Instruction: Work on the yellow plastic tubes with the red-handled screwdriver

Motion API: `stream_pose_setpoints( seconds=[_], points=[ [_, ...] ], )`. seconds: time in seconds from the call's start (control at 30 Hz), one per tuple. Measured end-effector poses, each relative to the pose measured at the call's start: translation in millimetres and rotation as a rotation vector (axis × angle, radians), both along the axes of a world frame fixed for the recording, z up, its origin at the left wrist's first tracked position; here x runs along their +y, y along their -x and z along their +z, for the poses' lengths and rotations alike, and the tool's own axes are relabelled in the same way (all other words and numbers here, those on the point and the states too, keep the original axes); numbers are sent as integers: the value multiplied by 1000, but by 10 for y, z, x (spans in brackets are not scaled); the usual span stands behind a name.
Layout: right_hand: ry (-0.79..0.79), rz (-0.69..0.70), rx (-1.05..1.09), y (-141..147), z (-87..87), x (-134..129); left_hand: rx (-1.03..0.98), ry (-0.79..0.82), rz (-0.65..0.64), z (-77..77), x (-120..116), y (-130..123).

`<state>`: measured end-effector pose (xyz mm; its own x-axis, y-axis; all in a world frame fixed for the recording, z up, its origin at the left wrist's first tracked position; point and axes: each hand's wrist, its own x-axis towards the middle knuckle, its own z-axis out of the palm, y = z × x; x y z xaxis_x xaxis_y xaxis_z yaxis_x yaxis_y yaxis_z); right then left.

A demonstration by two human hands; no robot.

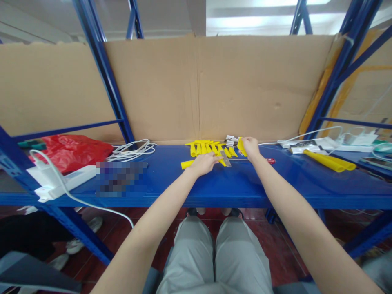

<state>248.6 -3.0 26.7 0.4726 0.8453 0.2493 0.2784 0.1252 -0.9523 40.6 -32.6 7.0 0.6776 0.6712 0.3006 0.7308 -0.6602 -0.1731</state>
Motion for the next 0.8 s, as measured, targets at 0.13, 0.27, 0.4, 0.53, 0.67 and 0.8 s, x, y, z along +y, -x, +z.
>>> stream_pose_setpoints(
  seconds=[0.13,0.27,0.4,0.53,0.67,0.8],
  points=[
    [112,123,39,64,-15,-52,-12,-10,-1,-8,2,1],
    [240,211,67,56,-29,-55,-5,-11,5,-2,-8,0],
    [282,335,187,23,-66,-15,5,-11,8,3,-9,-5],
    [283,438,285,-9,-108,32,-4,-19,1,-3,0,-6],
    [292,453,321,-36,-95,35,-6,-11,4,-8,3,-4],
    [340,464,320,-48,-54,18,-3,-11,2,-12,7,0]
  ],
)
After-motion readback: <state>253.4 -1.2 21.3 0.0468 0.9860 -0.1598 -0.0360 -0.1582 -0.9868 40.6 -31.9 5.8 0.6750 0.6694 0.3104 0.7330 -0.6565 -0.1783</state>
